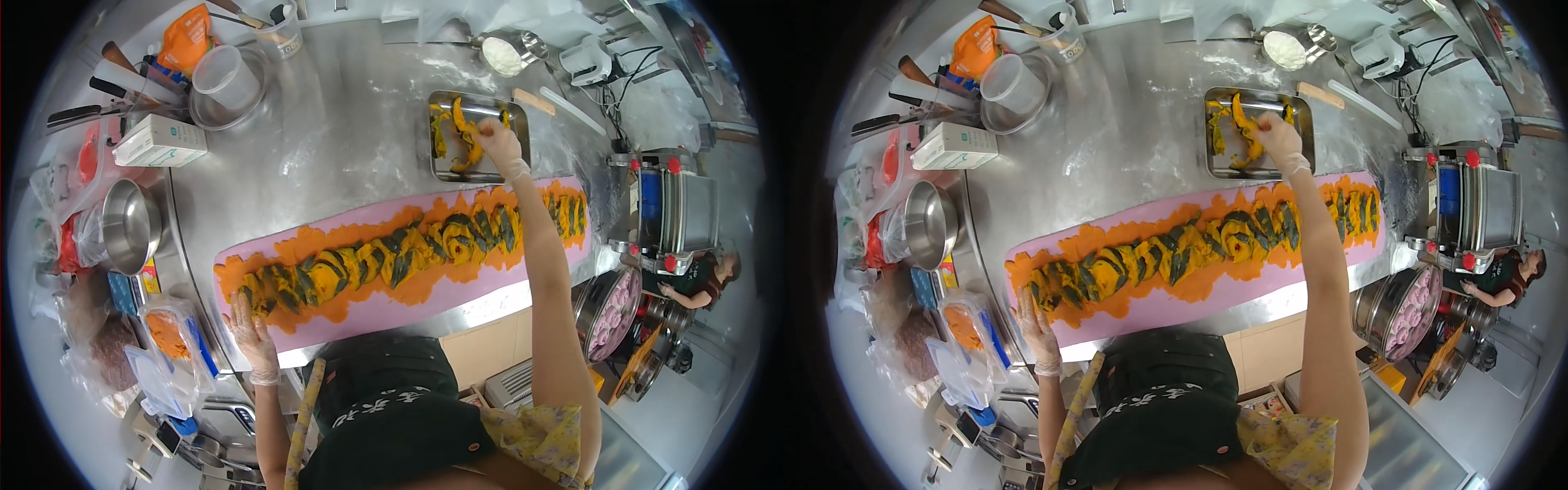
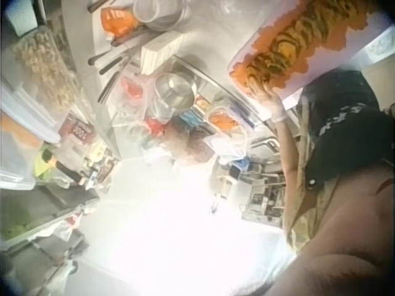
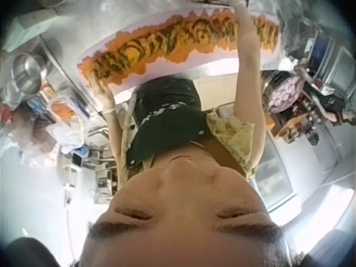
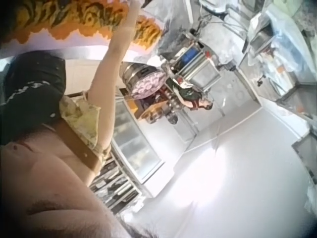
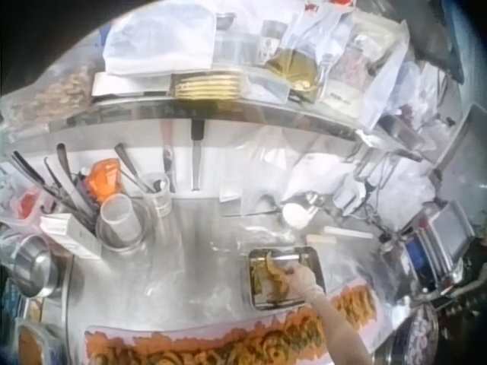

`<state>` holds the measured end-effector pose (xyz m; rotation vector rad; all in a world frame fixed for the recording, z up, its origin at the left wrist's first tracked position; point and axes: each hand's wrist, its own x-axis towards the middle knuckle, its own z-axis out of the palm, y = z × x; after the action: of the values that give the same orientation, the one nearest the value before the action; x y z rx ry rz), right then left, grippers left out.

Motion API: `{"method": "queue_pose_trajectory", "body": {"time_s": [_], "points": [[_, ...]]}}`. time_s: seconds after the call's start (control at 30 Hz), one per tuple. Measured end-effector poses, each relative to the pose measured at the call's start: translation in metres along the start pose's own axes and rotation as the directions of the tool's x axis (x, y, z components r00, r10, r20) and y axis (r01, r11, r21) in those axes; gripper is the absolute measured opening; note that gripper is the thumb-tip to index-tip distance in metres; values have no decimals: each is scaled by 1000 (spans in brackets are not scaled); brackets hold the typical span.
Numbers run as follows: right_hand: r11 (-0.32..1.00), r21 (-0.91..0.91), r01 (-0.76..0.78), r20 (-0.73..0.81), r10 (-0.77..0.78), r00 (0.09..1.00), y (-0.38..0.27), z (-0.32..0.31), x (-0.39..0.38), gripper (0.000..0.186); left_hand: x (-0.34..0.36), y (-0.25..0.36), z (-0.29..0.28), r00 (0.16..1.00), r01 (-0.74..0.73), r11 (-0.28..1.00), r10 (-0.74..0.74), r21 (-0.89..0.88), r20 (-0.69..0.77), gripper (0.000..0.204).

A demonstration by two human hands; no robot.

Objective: The person is arranging pumpkin slices on a long strip of dough in a commercial kitchen.

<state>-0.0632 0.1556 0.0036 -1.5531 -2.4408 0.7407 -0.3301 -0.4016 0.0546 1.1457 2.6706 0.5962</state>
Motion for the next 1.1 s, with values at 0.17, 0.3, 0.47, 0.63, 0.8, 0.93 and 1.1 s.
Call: {"method": "queue_pose_trajectory", "body": {"time_s": [0.17,0.3,0.47,0.63,0.8,0.93,1.1], "points": [[957,-195,-215,-85,202,976,-38,28,34,46,1,10,2,1000,3,1000,-3,-11,-19,46],[908,-289,-304,-11,315,949,-70,35,37,43,-2,12,-2,999,47,998,-48,-53,-22,45],[909,-282,-307,-33,310,950,-56,34,24,47,-15,2,-4,992,107,992,-110,-67,-57,44],[943,-183,-277,-13,279,960,-25,54,12,40,-23,-8,-10,987,102,974,-125,-204,-103,41],[830,439,-343,107,330,938,-6,37,3,40,-34,-30,-24,987,91,959,-124,-267,-107,40],[832,473,-290,217,209,953,-139,13,-58,25,-66,-56,-37,937,266,880,-333,-393,-110,41],[780,511,-362,535,42,844,-292,50,-191,31,-64,-72,-26,898,326,772,-433,-545,-77,39]]}}
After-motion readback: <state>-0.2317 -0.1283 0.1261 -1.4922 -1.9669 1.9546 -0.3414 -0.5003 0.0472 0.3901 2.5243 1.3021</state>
